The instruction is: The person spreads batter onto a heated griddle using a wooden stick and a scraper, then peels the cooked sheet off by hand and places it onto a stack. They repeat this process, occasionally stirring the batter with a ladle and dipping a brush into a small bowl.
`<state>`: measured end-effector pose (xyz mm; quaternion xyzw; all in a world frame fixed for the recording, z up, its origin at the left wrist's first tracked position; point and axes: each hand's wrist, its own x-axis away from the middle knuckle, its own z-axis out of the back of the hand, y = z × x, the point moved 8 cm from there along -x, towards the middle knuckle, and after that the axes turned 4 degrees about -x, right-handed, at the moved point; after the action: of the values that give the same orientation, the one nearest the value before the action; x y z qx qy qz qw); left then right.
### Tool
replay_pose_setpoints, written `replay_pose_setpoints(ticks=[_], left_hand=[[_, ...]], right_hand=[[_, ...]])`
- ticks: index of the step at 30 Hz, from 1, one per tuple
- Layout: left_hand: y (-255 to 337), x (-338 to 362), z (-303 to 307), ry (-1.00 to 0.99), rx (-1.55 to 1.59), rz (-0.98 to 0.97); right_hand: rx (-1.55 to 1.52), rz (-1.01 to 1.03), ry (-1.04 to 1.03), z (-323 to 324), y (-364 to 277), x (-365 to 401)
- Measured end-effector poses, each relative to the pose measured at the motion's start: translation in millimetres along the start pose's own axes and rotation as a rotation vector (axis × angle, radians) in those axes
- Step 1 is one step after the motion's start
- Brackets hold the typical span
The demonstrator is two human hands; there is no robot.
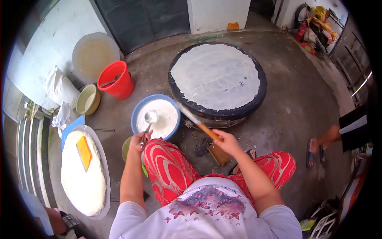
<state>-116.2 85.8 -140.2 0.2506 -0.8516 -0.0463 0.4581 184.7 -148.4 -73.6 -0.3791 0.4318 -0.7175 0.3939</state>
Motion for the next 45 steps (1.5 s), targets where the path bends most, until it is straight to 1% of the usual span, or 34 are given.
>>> replay_pose_setpoints(ticks=[1, 2, 3, 4, 7, 9, 14, 16, 17, 19, 20, 22, 23, 24, 25, 26, 28, 29, 30, 31, 32, 33, 34, 35, 36, 37, 38, 39, 40, 41, 43, 45], left_hand=[[-3.9, 1.4, 12.7, 0.180, -0.058, -0.128], [-14.4, -12.1, 29.0, 0.079, -0.111, -0.058], [-26.7, -24.8, 45.2, -0.021, -0.162, 0.015], [-35.1, -28.0, 57.1, -0.053, -0.195, 0.039], [-48.9, -8.4, 78.5, 0.061, -0.220, -0.050], [-56.3, 11.0, 84.2, 0.112, -0.242, -0.120], [-67.2, 63.1, 87.0, 0.209, -0.338, -0.338], [-64.5, 78.5, 81.3, 0.146, -0.426, -0.458], [-66.4, 84.0, 82.0, 0.146, -0.426, -0.457], [-58.7, 104.0, 70.4, 0.098, -0.448, -0.630], [-60.7, 111.1, 65.9, 0.097, -0.449, -0.631], [-59.0, 135.8, 54.5, 0.190, -0.535, -0.764], [-61.4, 140.5, 50.7, 0.188, -0.539, -0.763], [-60.7, 147.6, 44.6, 0.176, -0.574, -0.827], [-61.1, 156.2, 37.8, 0.165, -0.610, -0.890], [-63.9, 162.5, 32.4, 0.168, -0.614, -0.887], [-66.8, 174.9, 11.9, 0.114, -0.590, -0.949], [-69.5, 175.0, 10.5, 0.115, -0.594, -0.948], [-69.8, 177.8, 6.7, 0.101, -0.611, -0.998], [-70.4, 181.0, 2.4, 0.086, -0.628, -1.048], [-73.3, 181.7, -1.3, 0.086, -0.631, -1.049], [-75.1, 186.6, -8.8, 0.099, -0.688, -1.112], [-76.9, 191.7, -15.5, 0.112, -0.744, -1.175], [-79.9, 192.8, -18.6, 0.109, -0.745, -1.174], [-82.6, 196.7, -26.4, 0.164, -0.893, -1.238], [-84.8, 199.8, -33.0, 0.221, -1.042, -1.298], [-86.9, 201.2, -35.4, 0.262, -1.141, -1.335], [-87.9, 199.9, -36.4, 0.259, -1.139, -1.333], [-88.6, 201.0, -37.5, 0.299, -1.178, -1.358], [-88.9, 202.8, -38.4, 0.342, -1.218, -1.384], [-89.2, 201.4, -38.3, 0.355, -1.230, -1.381], [-88.9, 199.5, -38.7, 0.363, -1.243, -1.381]], right_hand=[[-0.205, -0.065, 0.048, 12.3, 6.9, 3.2], [-0.395, -0.148, 0.047, 22.2, 13.7, 7.8], [-0.472, -0.122, 0.118, 35.8, 10.4, 13.5], [-0.489, -0.123, 0.198, 50.7, 17.7, 16.4], [-0.518, -0.149, 0.423, 90.6, 39.6, 23.6], [-0.538, -0.159, 0.471, 105.8, 50.5, 22.3], [-0.489, -0.199, 0.530, 122.9, 59.4, 11.1], [-0.464, -0.223, 0.546, 126.8, 66.9, 7.2], [-0.458, -0.240, 0.552, 128.0, 71.4, 5.5], [-0.453, -0.254, 0.559, 130.0, 72.4, 2.7], [-0.458, -0.286, 0.559, 129.9, 74.2, 1.7], [-0.466, -0.319, 0.560, 130.4, 75.1, -0.8], [-0.525, -0.347, 0.570, 130.7, 76.9, -2.9], [-0.584, -0.374, 0.579, 131.1, 78.8, -5.1], [-0.586, -0.378, 0.581, 132.5, 80.5, -9.1], [-0.576, -0.379, 0.566, 132.9, 82.6, -14.9], [-0.566, -0.381, 0.551, 134.6, 76.0, -23.5], [-0.429, -0.399, 0.567, 138.2, 71.9, -26.5], [-0.293, -0.414, 0.581, 141.3, 67.7, -27.2], [-0.296, -0.414, 0.580, 140.2, 83.2, -33.5], [0.084, -0.227, 0.683, 151.2, 93.1, -45.4], [0.464, -0.032, 0.767, 150.2, 91.6, -52.1], [0.462, -0.033, 0.768, 143.7, 103.9, -53.9], [0.443, 0.065, 0.798, 137.2, 106.5, -51.8], [0.425, 0.164, 0.829, 135.2, 102.9, -49.6], [0.428, 0.163, 0.834, 137.3, 82.9, -39.7], [-0.081, -0.123, 0.709, 137.0, 73.9, -26.0], [-0.584, -0.400, 0.543, 117.0, 78.2, -17.7], [-0.656, -0.402, 0.543, 121.6, 83.3, -17.3], [-0.654, -0.404, 0.541, 127.4, 85.4, -17.1], [-0.722, -0.357, 0.634, 142.9, 83.7, -16.5], [-0.706, -0.356, 0.621, 150.9, 79.5, -26.5]])
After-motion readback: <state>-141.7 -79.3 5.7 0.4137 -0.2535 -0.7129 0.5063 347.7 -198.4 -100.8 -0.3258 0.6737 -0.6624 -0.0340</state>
